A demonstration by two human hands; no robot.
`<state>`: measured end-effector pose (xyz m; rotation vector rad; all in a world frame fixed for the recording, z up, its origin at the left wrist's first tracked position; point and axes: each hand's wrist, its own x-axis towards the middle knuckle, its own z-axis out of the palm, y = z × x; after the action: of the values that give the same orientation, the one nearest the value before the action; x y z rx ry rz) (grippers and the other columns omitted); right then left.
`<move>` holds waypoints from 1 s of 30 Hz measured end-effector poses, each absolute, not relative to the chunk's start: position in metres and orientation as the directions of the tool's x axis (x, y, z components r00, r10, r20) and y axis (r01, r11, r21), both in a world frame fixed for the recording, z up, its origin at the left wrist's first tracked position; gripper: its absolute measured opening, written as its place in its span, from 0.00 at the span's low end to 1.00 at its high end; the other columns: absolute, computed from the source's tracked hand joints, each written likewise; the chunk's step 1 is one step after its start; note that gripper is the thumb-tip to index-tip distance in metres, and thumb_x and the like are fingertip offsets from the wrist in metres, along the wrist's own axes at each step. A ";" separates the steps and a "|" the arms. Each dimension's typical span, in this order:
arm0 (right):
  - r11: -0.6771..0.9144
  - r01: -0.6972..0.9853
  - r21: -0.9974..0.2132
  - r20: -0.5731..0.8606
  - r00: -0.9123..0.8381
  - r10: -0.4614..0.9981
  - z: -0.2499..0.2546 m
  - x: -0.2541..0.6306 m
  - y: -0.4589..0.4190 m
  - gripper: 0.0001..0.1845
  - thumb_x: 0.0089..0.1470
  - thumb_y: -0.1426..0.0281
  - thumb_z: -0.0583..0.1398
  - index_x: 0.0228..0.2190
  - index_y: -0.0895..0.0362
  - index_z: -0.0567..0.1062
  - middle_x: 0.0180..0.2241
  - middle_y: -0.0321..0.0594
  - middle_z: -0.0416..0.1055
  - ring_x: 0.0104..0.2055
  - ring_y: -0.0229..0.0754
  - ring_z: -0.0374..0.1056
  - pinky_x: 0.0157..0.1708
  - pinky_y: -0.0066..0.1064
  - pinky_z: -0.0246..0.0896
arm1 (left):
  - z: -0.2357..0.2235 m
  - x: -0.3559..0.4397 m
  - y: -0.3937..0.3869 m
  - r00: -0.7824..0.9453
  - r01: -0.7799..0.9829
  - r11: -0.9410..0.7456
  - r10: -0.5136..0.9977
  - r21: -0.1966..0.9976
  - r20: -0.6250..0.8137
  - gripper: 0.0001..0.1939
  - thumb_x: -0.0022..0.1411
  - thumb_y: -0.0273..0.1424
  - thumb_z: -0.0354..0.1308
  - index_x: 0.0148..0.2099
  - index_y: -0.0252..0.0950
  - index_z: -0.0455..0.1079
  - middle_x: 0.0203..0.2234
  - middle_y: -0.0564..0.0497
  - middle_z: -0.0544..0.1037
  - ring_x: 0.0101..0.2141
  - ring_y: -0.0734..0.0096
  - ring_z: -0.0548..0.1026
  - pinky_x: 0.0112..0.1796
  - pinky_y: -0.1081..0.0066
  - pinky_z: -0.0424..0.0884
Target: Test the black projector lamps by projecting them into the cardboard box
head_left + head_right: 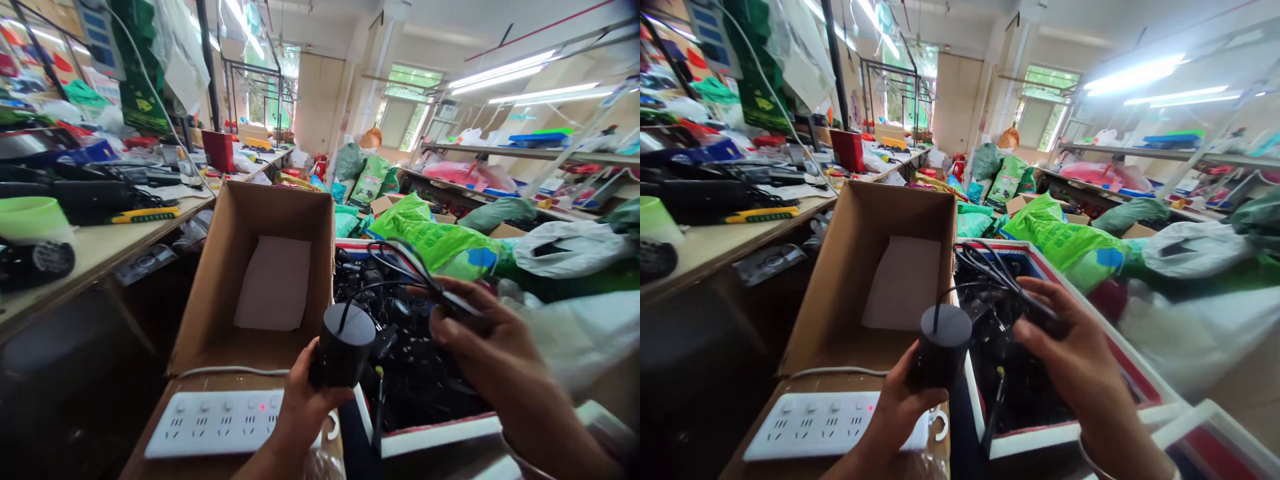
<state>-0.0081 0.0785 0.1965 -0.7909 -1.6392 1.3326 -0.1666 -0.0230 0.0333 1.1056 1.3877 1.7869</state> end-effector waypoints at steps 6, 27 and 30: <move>-0.068 -0.147 -0.987 0.038 -0.614 0.788 0.096 -0.027 0.062 0.55 0.23 0.52 0.72 0.54 0.48 0.59 0.47 0.46 0.72 0.45 0.53 0.70 0.42 0.42 0.67 | 0.048 -0.176 -0.049 -0.506 0.544 -0.123 0.741 0.830 0.441 0.31 0.45 0.18 0.62 0.53 0.40 0.64 0.52 0.41 0.63 0.50 0.50 0.68 0.49 0.49 0.66; 0.494 -0.027 -0.869 0.316 -0.798 0.514 0.071 -0.004 0.044 0.36 0.33 0.73 0.69 0.47 0.49 0.68 0.44 0.41 0.75 0.43 0.51 0.73 0.40 0.31 0.70 | 0.072 -0.192 -0.086 -0.404 0.106 0.404 0.852 0.909 -0.332 0.27 0.28 0.28 0.71 0.33 0.36 0.63 0.26 0.55 0.70 0.29 0.69 0.67 0.25 0.74 0.61; 0.552 -0.011 -0.834 0.316 -0.830 0.459 0.080 -0.009 0.037 0.36 0.34 0.74 0.69 0.48 0.49 0.66 0.39 0.38 0.77 0.40 0.49 0.74 0.37 0.27 0.70 | 0.067 -0.184 -0.091 -0.336 -0.011 0.370 0.874 0.929 -0.352 0.24 0.34 0.25 0.67 0.36 0.37 0.61 0.25 0.57 0.70 0.27 0.72 0.67 0.26 0.75 0.63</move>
<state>-0.0090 0.0368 0.0805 -0.3606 -2.2818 1.2304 -0.1845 -0.0909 0.0671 0.7802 1.6462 1.1261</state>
